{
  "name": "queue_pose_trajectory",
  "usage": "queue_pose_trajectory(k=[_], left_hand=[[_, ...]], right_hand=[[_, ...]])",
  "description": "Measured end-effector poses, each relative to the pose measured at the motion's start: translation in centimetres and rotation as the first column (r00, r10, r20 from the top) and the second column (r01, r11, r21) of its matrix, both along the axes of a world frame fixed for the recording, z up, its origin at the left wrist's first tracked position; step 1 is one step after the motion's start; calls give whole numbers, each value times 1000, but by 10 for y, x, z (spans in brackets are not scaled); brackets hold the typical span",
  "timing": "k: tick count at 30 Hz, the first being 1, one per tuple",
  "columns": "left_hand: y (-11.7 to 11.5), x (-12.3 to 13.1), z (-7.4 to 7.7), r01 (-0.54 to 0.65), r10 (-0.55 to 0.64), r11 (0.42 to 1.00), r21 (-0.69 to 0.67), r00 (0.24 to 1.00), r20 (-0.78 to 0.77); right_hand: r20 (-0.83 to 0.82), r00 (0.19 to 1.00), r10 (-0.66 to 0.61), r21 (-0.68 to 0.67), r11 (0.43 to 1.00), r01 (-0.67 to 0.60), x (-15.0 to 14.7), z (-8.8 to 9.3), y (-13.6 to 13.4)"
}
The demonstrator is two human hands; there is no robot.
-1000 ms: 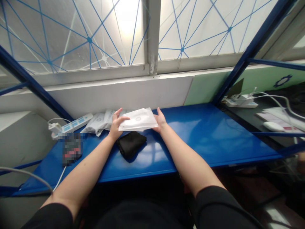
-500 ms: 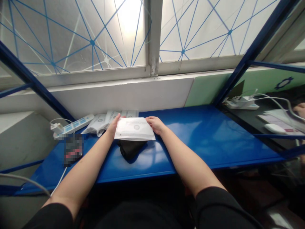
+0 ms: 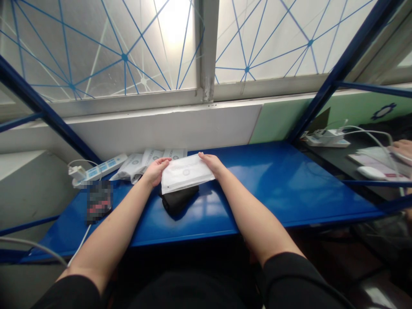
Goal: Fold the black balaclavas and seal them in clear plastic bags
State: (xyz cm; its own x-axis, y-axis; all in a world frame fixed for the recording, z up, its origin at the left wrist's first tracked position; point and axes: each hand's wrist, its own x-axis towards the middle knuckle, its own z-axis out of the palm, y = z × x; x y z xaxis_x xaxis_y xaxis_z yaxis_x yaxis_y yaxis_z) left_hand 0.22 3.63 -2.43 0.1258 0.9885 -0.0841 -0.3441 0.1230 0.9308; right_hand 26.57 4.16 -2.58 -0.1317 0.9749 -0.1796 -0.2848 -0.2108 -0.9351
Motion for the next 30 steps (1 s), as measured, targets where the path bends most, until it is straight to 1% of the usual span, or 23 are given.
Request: queue_pose_trajectory(k=[2,3,4,6,7,9,10,11,12,14,16,18,20,21,22,23,24,25,26,27,28,29,30], left_hand=[[1,0,1,-46,45,999,18,999,16],[1,-1,2,-75,74,997,31,997,23],[2,-1,3,-106,105,993,49,994,33],[2,-1,5,-170,165,981,92,985,59],[2,0,6,-201,194,973,113,978,74],[1,1,8,-258,245,955,146,965,98],[0,1,9,-280,266,947,156,958,104],[-1,1,10,-296,282,941,166,954,102],[-2,1,9,-310,299,933,182,950,88],[-5,1,8,-340,349,905,256,937,12],[-8,0,5,-340,426,849,404,893,-143],[-10,0,1,-260,519,772,580,786,-337],[-11,1,-3,-102,574,710,697,657,-489],[-11,2,-5,-18,583,687,726,610,-537],[-10,3,-6,56,578,672,738,582,-571],[-9,4,-7,115,564,664,738,570,-597],[-9,4,-8,156,546,663,732,568,-616],[-8,5,-9,176,532,667,724,568,-628],[-7,5,-9,175,523,675,717,572,-632],[-7,4,-9,159,521,684,712,576,-630],[-7,4,-9,137,524,693,708,580,-624],[-7,3,-8,116,528,699,706,582,-619],[-8,3,-8,98,535,703,705,580,-614]], right_hand=[[0,992,127,-41,991,-127,-1,0,-4],[20,989,149,-48,988,-148,-2,-1,-4],[45,989,140,-44,989,-138,-3,-2,-4],[99,993,57,2,998,-58,-5,-5,-2],[132,991,0,48,999,-6,-5,-7,0],[224,968,-114,167,983,77,-3,-9,6],[288,942,-174,230,967,108,0,-10,9],[367,898,-242,292,947,136,4,-11,12],[453,833,-318,350,923,163,10,-11,16],[608,649,-457,439,875,205,26,-9,22],[715,474,-514,466,855,226,43,-6,25],[786,332,-521,459,852,251,56,-3,24],[834,165,-527,469,833,294,59,-2,21],[847,87,-524,479,825,301,56,-3,18],[859,30,-512,483,828,285,50,-4,16],[872,3,-489,475,848,236,43,-5,14],[890,9,-456,449,880,152,35,-7,11],[912,35,-409,407,912,44,26,-9,9],[935,63,-350,353,933,-68,18,-11,8],[955,81,-286,296,941,-162,11,-13,6],[970,87,-228,242,943,-227,5,-15,5],[980,84,-182,198,945,-259,3,-16,4],[986,72,-151,165,951,-260,2,-17,4]])
